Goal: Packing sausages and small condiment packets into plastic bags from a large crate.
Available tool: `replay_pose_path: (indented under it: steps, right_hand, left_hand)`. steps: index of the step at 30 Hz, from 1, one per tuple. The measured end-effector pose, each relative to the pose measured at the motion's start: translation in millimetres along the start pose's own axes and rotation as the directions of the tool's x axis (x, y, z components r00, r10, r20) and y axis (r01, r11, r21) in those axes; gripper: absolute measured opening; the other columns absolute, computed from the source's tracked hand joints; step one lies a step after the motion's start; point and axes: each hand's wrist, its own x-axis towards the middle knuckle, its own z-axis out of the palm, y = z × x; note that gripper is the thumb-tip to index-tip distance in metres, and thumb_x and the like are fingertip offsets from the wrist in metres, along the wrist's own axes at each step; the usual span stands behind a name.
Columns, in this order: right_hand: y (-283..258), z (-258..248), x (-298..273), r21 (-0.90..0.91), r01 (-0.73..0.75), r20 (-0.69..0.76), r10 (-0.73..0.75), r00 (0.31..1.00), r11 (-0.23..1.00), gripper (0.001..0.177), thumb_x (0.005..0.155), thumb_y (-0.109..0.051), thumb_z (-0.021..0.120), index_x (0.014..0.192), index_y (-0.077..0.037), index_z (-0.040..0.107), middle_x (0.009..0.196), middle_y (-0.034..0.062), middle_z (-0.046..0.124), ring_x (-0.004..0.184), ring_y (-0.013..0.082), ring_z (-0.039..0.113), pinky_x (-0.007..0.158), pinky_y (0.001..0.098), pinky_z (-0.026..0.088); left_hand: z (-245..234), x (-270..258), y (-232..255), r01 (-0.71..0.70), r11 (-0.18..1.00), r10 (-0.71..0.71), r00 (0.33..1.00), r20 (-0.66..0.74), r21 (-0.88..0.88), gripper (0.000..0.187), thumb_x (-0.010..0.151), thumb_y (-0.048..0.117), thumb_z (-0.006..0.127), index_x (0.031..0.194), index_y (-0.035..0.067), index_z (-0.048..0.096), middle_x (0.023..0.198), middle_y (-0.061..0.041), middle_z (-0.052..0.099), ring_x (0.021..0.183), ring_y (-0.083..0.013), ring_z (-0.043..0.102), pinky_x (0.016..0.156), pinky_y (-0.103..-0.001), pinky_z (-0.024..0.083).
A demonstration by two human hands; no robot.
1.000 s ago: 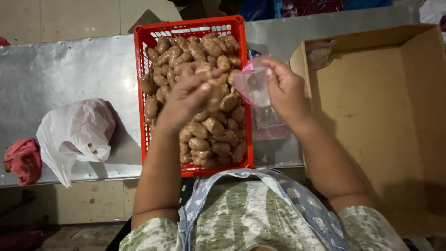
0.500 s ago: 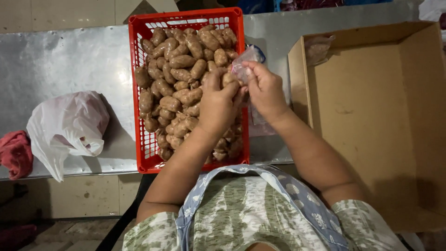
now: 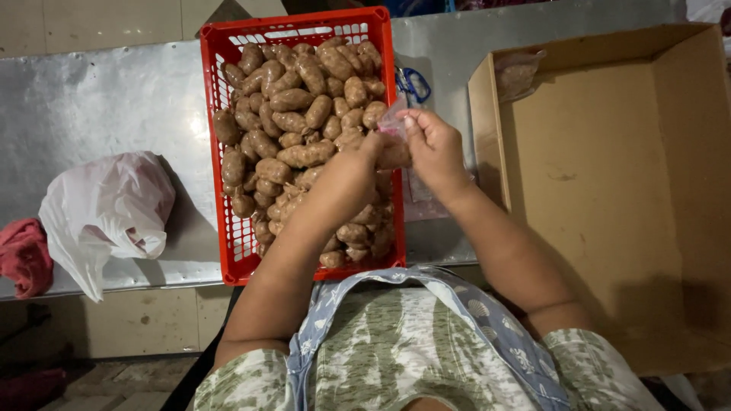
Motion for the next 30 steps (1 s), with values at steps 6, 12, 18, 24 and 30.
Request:
replay_pose_path:
  steps: [6,12,18,24,30]
  right_hand:
    - [-18.3,11.5,-21.6,-0.344,0.36,0.008,-0.381,0.925,0.867,0.015,0.102,-0.014,0.066,0.111,-0.013,0.078,0.098,0.0077,0.08,0.09,0.027,0.076,0.073,0.0383,0.06]
    - [1.7,16.8,-21.2,-0.504,0.461,0.078,-0.493,0.866,0.73,0.018,0.098,-0.013,0.066,0.113,-0.012,0.076,0.085,0.0102,0.078,0.077,0.0283,0.077,0.066,0.0417,0.061]
    - [18.0,15.2,-16.8,-0.354,0.242,0.024,-0.25,0.968,0.904,0.022,0.103,-0.017,0.059,0.119,-0.019,0.074,0.089,0.008,0.079,0.087,0.0285,0.076,0.075,0.043,0.06]
    - [2.4,12.5,-19.5,-0.3,0.184,-0.008,-0.195,0.981,0.936,0.023,0.101,-0.014,0.061,0.119,-0.017,0.075,0.093,0.0124,0.078,0.091,0.0339,0.074,0.074,0.047,0.06]
    - [-16.9,14.0,-36.4,-0.375,0.201,0.045,-0.199,0.979,0.905,0.024,0.103,-0.021,0.061,0.122,-0.022,0.076,0.09,0.0135,0.078,0.087,0.034,0.075,0.074,0.0475,0.06]
  left_hand:
    - [25.8,16.1,-38.7,0.177,0.98,-0.162,0.976,-0.146,0.093,0.031,0.09,0.031,0.065,0.12,0.025,0.066,0.1,-0.014,0.076,0.1,-0.0382,0.074,0.085,-0.052,0.059]
    - [46.8,24.7,-47.6,0.081,0.849,-0.31,0.877,-0.367,-0.523,0.012,0.076,0.025,0.077,0.085,0.016,0.079,0.065,-0.009,0.07,0.063,-0.0248,0.072,0.054,-0.037,0.053]
    - [1.6,-27.4,-30.6,-0.021,0.652,0.084,0.995,0.045,-0.758,0.07,0.08,0.008,0.077,0.146,0.002,0.054,0.102,-0.015,0.069,0.09,-0.0248,0.064,0.074,-0.037,0.056]
    - [24.5,-23.6,-52.3,-0.098,0.3,0.329,0.944,0.007,-0.949,0.114,0.066,-0.02,0.077,0.164,0.013,0.028,0.155,-0.013,0.046,0.142,-0.018,0.043,0.112,-0.031,0.042]
    - [46.9,-21.7,-62.7,-0.329,0.683,0.213,0.944,-0.253,-0.652,0.078,0.073,-0.008,0.077,0.143,0.011,0.046,0.131,-0.014,0.057,0.123,-0.0282,0.055,0.099,-0.038,0.048]
